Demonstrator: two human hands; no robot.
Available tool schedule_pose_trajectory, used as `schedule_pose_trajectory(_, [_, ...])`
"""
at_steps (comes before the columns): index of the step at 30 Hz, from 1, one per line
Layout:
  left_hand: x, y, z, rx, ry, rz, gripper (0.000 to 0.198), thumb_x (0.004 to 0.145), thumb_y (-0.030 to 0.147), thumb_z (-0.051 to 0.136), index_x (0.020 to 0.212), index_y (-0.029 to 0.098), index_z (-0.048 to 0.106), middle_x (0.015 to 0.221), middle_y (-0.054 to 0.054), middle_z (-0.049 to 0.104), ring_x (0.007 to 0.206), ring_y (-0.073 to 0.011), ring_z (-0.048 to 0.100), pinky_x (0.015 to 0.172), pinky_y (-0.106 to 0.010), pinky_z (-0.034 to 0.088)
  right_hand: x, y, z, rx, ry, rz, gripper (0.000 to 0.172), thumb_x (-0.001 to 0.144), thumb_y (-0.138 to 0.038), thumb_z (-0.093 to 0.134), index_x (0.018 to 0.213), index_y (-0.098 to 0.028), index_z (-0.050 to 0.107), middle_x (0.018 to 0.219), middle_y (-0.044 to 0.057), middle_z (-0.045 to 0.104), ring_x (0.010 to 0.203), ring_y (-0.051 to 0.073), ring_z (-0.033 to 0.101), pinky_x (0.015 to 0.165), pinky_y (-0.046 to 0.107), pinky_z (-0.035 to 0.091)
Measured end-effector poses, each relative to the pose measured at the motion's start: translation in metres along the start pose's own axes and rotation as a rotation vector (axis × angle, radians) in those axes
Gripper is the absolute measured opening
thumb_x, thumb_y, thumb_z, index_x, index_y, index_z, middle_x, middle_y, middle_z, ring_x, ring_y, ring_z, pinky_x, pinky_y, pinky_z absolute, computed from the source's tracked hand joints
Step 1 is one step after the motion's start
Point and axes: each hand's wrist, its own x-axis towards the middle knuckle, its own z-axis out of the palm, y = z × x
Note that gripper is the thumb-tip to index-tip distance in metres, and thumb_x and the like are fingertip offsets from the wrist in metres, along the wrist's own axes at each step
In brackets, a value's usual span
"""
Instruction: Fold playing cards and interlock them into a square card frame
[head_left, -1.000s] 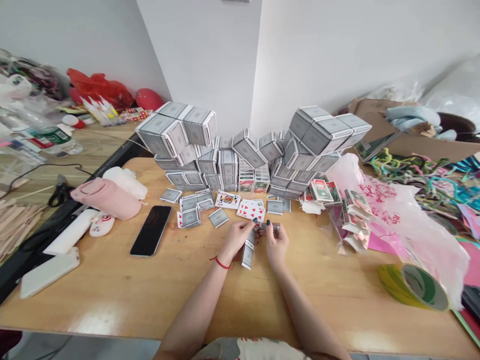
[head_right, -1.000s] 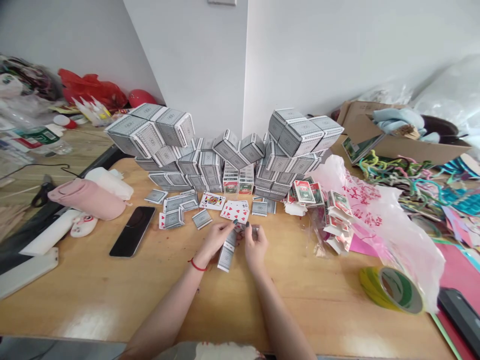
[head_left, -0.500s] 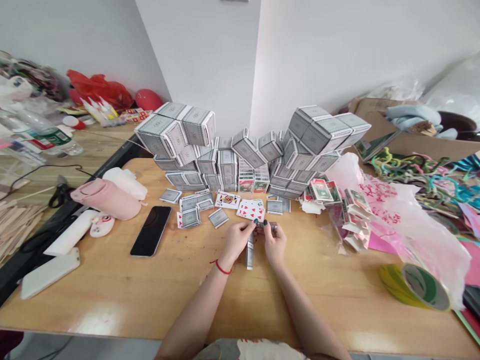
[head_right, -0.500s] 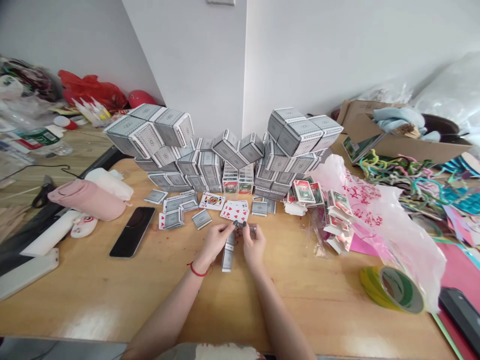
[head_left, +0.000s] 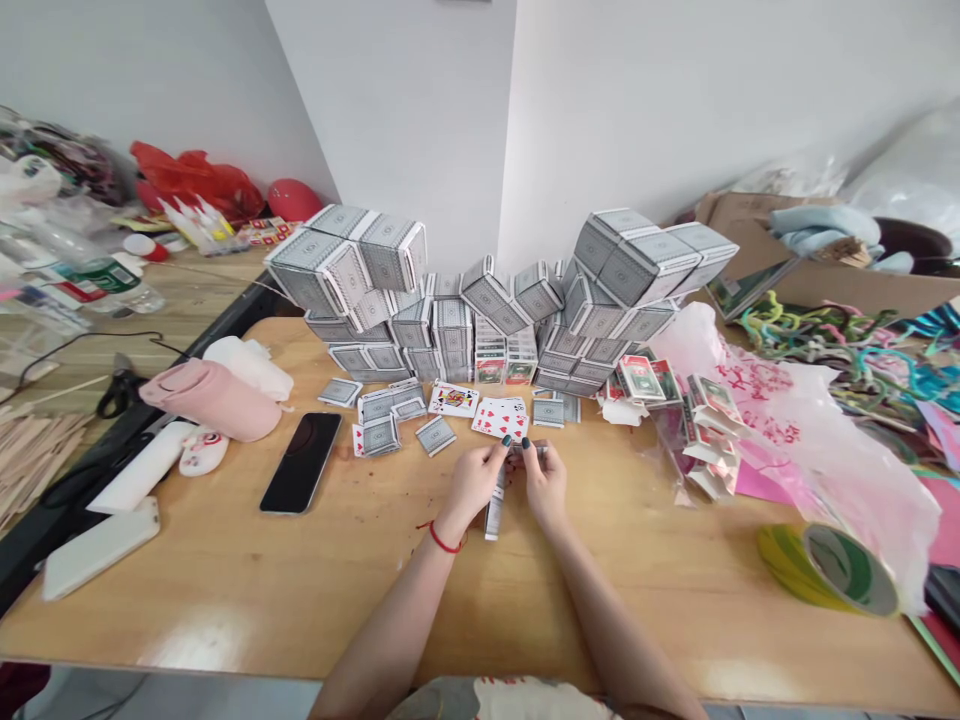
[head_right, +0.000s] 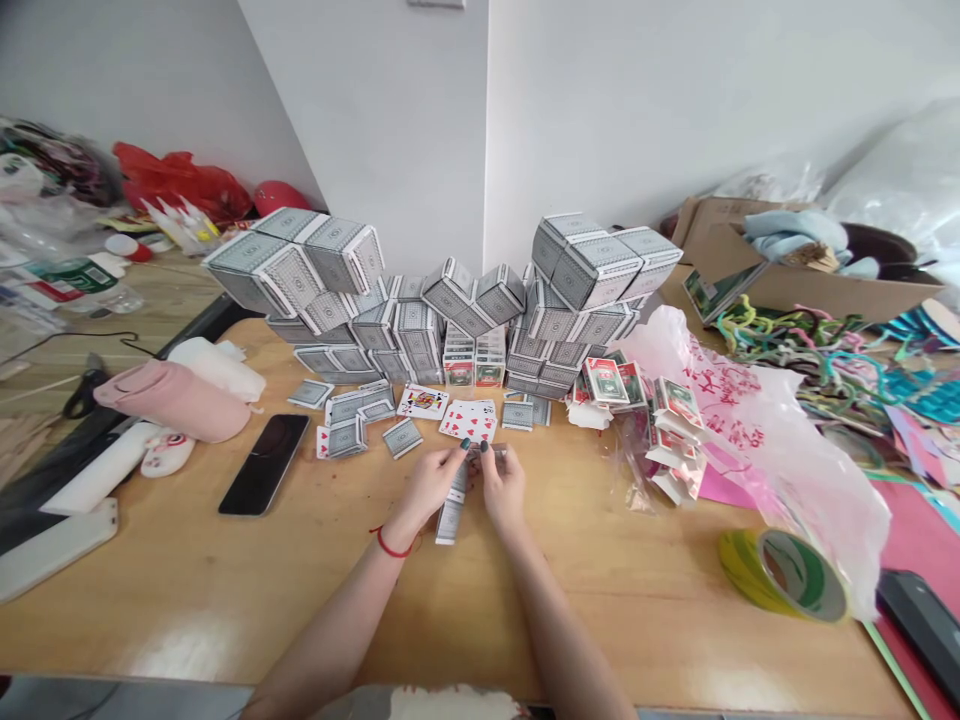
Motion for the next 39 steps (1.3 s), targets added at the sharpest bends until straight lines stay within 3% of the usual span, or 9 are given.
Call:
schedule_pose_trajectory(8, [0.003, -0.004, -0.004, -0.106, -0.127, -0.076, 0.046, 0.077, 0.053, 0.041, 0.067, 0.011, 0.059, 0.06, -0.004, 0.059, 0.053, -0.0123, 0.05, 0.048, -0.022, 0.038, 0.001, 0.001, 0.001, -0.019, -0.04, 0.044, 0.031, 0.074, -0.047, 0.054, 0.063, -0.019, 0.047, 0.055, -0.003, 0.053, 0.048, 0.011, 0.051, 0.045, 0.024, 0.046])
schedule_pose_trajectory(12, [-0.001, 0.001, -0.002, -0.278, -0.206, -0.038, 0.034, 0.073, 0.039, 0.053, 0.094, 0.013, 0.061, 0.081, -0.007, 0.063, 0.07, -0.0148, 0.054, 0.06, -0.024, 0.044, 0.005, 0.005, -0.002, -0.043, 0.013, 0.036, 0.034, 0.074, -0.051, 0.051, 0.067, -0.018, 0.051, 0.057, -0.001, 0.057, 0.052, 0.013, 0.053, 0.049, 0.025, 0.046])
schedule_pose_trajectory(16, [-0.008, 0.0, 0.002, -0.379, -0.194, -0.062, 0.04, 0.072, 0.023, 0.054, 0.111, 0.017, 0.055, 0.096, -0.008, 0.061, 0.078, -0.0161, 0.056, 0.064, -0.026, 0.047, 0.005, 0.009, -0.005, -0.048, 0.061, 0.007, 0.036, 0.077, -0.052, 0.048, 0.075, -0.016, 0.055, 0.066, 0.003, 0.062, 0.06, 0.015, 0.057, 0.057, 0.027, 0.048])
schedule_pose_trajectory(23, [-0.008, -0.004, -0.001, -0.151, -0.099, 0.036, 0.022, 0.073, 0.027, 0.049, 0.084, 0.013, 0.062, 0.068, -0.004, 0.06, 0.062, -0.0147, 0.053, 0.058, -0.024, 0.044, 0.0, 0.007, -0.002, -0.074, 0.035, -0.053, 0.028, 0.08, -0.045, 0.047, 0.079, -0.018, 0.053, 0.071, 0.002, 0.062, 0.063, 0.014, 0.058, 0.061, 0.027, 0.047])
schedule_pose_trajectory(28, [-0.011, -0.002, -0.005, -0.056, -0.129, 0.097, 0.018, 0.074, 0.027, 0.047, 0.072, 0.014, 0.06, 0.061, -0.003, 0.058, 0.056, -0.0132, 0.05, 0.055, -0.023, 0.04, 0.0, 0.005, -0.001, -0.056, 0.019, -0.02, 0.03, 0.078, -0.049, 0.048, 0.076, -0.019, 0.05, 0.065, 0.0, 0.061, 0.058, 0.014, 0.058, 0.054, 0.026, 0.047])
schedule_pose_trajectory(39, [-0.015, 0.002, -0.01, -0.043, -0.129, 0.104, 0.018, 0.074, 0.029, 0.047, 0.071, 0.016, 0.059, 0.061, -0.003, 0.058, 0.056, -0.0137, 0.049, 0.054, -0.023, 0.037, 0.0, 0.004, 0.0, -0.129, -0.001, -0.026, 0.03, 0.077, -0.049, 0.048, 0.071, -0.02, 0.05, 0.057, -0.001, 0.057, 0.054, 0.014, 0.054, 0.051, 0.025, 0.045])
